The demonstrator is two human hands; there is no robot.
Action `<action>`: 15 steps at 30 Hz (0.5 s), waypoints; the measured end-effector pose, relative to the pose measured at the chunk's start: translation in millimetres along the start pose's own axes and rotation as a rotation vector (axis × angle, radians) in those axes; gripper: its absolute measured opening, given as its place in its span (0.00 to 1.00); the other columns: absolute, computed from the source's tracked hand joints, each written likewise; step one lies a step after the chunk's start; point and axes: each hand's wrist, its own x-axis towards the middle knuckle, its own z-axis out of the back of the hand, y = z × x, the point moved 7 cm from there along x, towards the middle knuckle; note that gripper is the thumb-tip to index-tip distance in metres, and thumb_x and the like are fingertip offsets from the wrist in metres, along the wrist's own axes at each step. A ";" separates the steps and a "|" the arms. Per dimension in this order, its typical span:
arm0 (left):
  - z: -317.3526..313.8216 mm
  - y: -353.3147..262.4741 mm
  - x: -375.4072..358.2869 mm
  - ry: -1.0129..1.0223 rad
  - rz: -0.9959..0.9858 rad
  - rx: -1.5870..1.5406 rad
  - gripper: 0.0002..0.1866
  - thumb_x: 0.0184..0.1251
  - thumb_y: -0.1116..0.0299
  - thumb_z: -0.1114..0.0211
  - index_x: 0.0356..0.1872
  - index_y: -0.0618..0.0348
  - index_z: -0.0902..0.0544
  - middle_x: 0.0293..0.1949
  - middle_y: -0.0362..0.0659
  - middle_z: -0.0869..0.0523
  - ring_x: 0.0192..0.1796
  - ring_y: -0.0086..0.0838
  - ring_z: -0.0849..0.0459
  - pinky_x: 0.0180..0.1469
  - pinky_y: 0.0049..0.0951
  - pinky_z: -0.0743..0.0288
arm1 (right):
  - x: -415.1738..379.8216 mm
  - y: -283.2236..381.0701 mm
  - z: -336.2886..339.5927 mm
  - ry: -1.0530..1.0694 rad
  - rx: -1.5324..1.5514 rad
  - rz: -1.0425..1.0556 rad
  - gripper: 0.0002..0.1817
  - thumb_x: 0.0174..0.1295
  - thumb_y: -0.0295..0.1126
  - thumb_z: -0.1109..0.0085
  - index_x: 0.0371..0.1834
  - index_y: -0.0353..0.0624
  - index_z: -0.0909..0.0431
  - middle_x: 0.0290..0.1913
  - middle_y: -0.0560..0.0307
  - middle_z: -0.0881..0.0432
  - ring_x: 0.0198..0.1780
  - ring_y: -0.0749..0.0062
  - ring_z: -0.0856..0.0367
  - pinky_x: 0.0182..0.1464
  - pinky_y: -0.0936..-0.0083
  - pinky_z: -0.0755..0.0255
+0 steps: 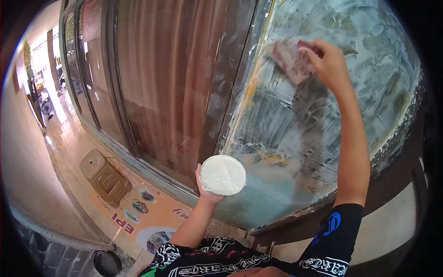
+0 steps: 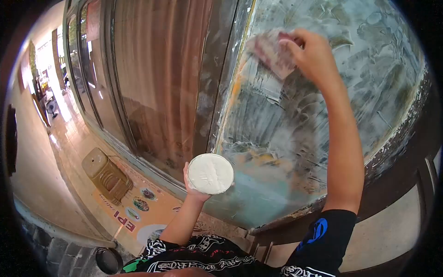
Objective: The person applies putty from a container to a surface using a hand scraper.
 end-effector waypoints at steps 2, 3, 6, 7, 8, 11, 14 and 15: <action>0.1 -0.5 -1.3 0.027 0.009 0.005 0.44 0.68 0.27 0.56 0.73 0.48 0.29 0.73 0.51 0.28 0.71 0.63 0.29 0.66 0.87 0.43 | -29.8 19.7 -41.2 0.201 0.055 0.192 0.13 0.65 0.38 0.32 0.43 0.39 0.14 0.40 0.47 0.12 0.39 0.55 0.15 0.42 0.66 0.24; 2.0 -0.5 -2.1 -0.025 0.007 -0.032 0.44 0.68 0.27 0.56 0.74 0.47 0.29 0.73 0.51 0.29 0.71 0.63 0.29 0.65 0.87 0.43 | -37.8 20.2 -56.1 0.205 0.054 0.192 0.13 0.65 0.38 0.32 0.43 0.39 0.14 0.40 0.47 0.12 0.39 0.55 0.15 0.42 0.66 0.24; 9.8 -1.1 0.8 -0.018 -0.004 0.023 0.44 0.67 0.27 0.55 0.74 0.47 0.30 0.74 0.51 0.29 0.71 0.62 0.30 0.66 0.87 0.43 | -46.9 22.8 -84.1 0.301 -0.334 0.383 0.12 0.65 0.37 0.32 0.45 0.40 0.13 0.39 0.48 0.12 0.38 0.58 0.16 0.44 0.67 0.24; 10.3 -0.7 1.1 -0.021 -0.007 0.010 0.44 0.67 0.27 0.56 0.74 0.48 0.30 0.74 0.51 0.30 0.71 0.62 0.30 0.65 0.86 0.43 | -28.6 15.4 -66.1 0.148 -0.310 0.397 0.12 0.65 0.37 0.31 0.45 0.40 0.13 0.38 0.48 0.13 0.36 0.60 0.16 0.43 0.68 0.24; 8.6 -0.6 0.6 -0.021 -0.006 0.010 0.44 0.67 0.27 0.56 0.74 0.48 0.30 0.74 0.51 0.30 0.71 0.62 0.30 0.65 0.86 0.43 | -13.3 8.9 -46.2 -0.001 -0.286 0.411 0.12 0.64 0.36 0.31 0.45 0.40 0.13 0.37 0.48 0.13 0.35 0.62 0.16 0.41 0.68 0.25; 3.1 0.2 -3.6 -0.002 0.002 0.012 0.45 0.67 0.26 0.57 0.74 0.48 0.30 0.74 0.51 0.30 0.71 0.62 0.30 0.65 0.86 0.41 | 17.0 -17.7 -0.3 0.011 -0.030 0.089 0.14 0.65 0.40 0.33 0.44 0.40 0.13 0.36 0.45 0.11 0.36 0.49 0.13 0.41 0.63 0.22; 5.0 -4.9 -3.4 0.057 -0.015 0.089 0.45 0.67 0.25 0.57 0.75 0.47 0.30 0.74 0.51 0.30 0.72 0.62 0.30 0.65 0.86 0.41 | -11.0 10.6 -1.7 0.026 -0.108 0.167 0.14 0.65 0.40 0.33 0.44 0.40 0.13 0.36 0.46 0.11 0.35 0.50 0.13 0.41 0.64 0.21; 9.3 -6.2 -3.6 0.024 -0.010 0.043 0.46 0.67 0.24 0.58 0.75 0.48 0.31 0.74 0.51 0.30 0.72 0.63 0.30 0.64 0.86 0.40 | -25.0 14.9 -19.1 0.075 -0.048 0.144 0.13 0.64 0.41 0.32 0.42 0.43 0.12 0.34 0.49 0.11 0.37 0.52 0.14 0.43 0.61 0.23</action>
